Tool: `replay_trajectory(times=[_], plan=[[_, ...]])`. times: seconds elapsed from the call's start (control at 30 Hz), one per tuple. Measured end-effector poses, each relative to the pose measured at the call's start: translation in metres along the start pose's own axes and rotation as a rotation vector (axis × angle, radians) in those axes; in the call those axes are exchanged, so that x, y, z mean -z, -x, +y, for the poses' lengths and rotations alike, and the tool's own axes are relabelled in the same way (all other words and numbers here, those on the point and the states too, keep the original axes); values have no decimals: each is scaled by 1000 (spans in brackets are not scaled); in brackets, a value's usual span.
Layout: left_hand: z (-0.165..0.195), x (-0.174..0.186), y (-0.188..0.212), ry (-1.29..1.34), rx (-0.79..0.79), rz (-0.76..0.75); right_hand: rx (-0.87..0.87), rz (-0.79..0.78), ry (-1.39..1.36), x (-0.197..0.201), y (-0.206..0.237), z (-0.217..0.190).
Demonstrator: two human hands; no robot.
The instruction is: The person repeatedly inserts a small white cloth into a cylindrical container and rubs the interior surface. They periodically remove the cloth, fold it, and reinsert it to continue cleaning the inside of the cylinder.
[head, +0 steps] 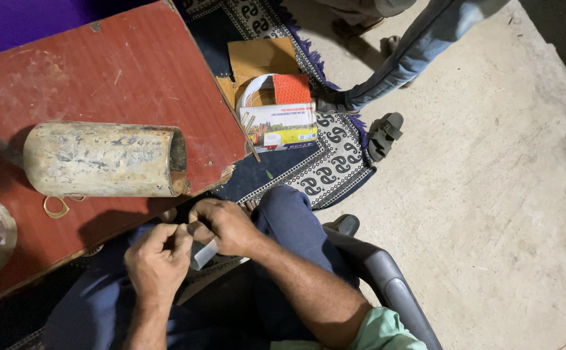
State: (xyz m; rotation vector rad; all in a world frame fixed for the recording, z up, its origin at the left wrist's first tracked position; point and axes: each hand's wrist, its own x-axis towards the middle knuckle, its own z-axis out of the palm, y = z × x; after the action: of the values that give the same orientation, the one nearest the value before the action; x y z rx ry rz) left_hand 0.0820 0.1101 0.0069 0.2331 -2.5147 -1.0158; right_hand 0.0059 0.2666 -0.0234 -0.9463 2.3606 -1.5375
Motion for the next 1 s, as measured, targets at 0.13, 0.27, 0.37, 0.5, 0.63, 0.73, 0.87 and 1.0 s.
replay_trajectory(times=[0.13,0.27,0.37,0.5,0.63,0.73,0.87,1.0], plan=[[-16,5,1,68,-30,176,-207,84,-118,-2,2,12],[-35,-9,4,957,550,-189,-293,-40,-760,10,-1,20],[-44,-16,10,1022,615,-336,-235,-207,-1002,17,1,13],[-47,-16,12,903,629,-402,-69,-231,-850,21,0,7],[-42,-14,7,877,621,-384,-127,-210,-1009,19,3,13],[-37,-10,4,915,666,-335,-278,-216,-1042,17,7,22],[-35,-2,2,1015,636,-365,-380,-245,-889,14,7,25],[-29,-1,0,764,617,-469,-153,-230,-712,19,3,19]])
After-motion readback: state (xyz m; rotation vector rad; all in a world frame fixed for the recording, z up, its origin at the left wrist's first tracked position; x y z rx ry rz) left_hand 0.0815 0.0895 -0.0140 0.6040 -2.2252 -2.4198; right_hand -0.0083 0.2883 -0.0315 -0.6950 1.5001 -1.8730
